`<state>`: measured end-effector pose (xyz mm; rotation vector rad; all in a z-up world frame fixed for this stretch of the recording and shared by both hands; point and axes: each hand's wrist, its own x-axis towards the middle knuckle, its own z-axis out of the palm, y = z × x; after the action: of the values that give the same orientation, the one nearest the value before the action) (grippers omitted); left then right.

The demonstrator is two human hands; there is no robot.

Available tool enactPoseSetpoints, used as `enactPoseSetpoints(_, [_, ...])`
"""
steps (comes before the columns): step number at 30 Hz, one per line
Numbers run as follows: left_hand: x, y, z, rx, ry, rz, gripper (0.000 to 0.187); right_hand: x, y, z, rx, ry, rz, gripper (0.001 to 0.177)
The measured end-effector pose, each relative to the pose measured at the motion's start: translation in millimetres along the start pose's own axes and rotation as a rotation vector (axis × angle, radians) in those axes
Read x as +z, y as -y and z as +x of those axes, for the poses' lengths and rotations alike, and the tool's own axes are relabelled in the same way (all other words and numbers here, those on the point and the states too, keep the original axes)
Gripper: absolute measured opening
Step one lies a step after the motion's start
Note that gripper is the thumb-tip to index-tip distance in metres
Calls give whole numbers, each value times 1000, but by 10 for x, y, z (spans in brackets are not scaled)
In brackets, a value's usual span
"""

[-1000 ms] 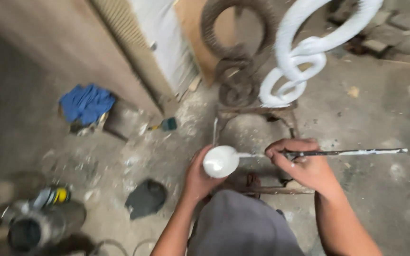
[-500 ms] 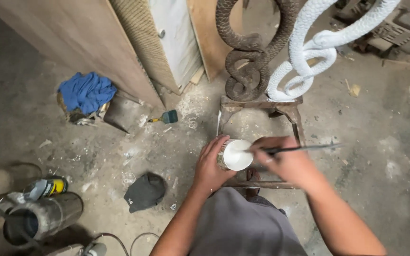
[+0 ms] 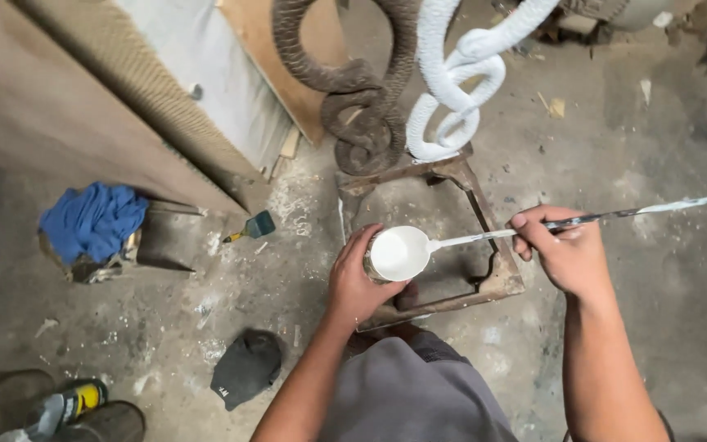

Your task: The person paints a coiled snake sculpture white using a paintbrush and a small container of paint. They repeatedly dip the brush into the container and apply paint to the textured surface of the sculpture, which is mounted on a wooden stand.

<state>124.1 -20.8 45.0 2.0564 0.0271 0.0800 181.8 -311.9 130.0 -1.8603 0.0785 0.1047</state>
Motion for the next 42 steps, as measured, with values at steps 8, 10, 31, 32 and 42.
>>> enactPoseSetpoints(8, [330,34,490,-129,145,-123,83,-207,-1479,576,120,-118,490,5])
enactPoseSetpoints(10, [435,187,628,-158,152,-155,84,-170,-1809,844,118,-126,725,5])
enactPoseSetpoints(31, [-53,1288,279,-696,177,-60,92,1177,-3881,2698,249,-739,1233,20])
enactPoseSetpoints(32, [-49,1260,293,-726,184,-33,94,1184,-3816,2648,308,-727,1172,20])
enactPoseSetpoints(42, [378,829,457,-801,216,3,96,844,-3845,2975,268,-715,1486,23])
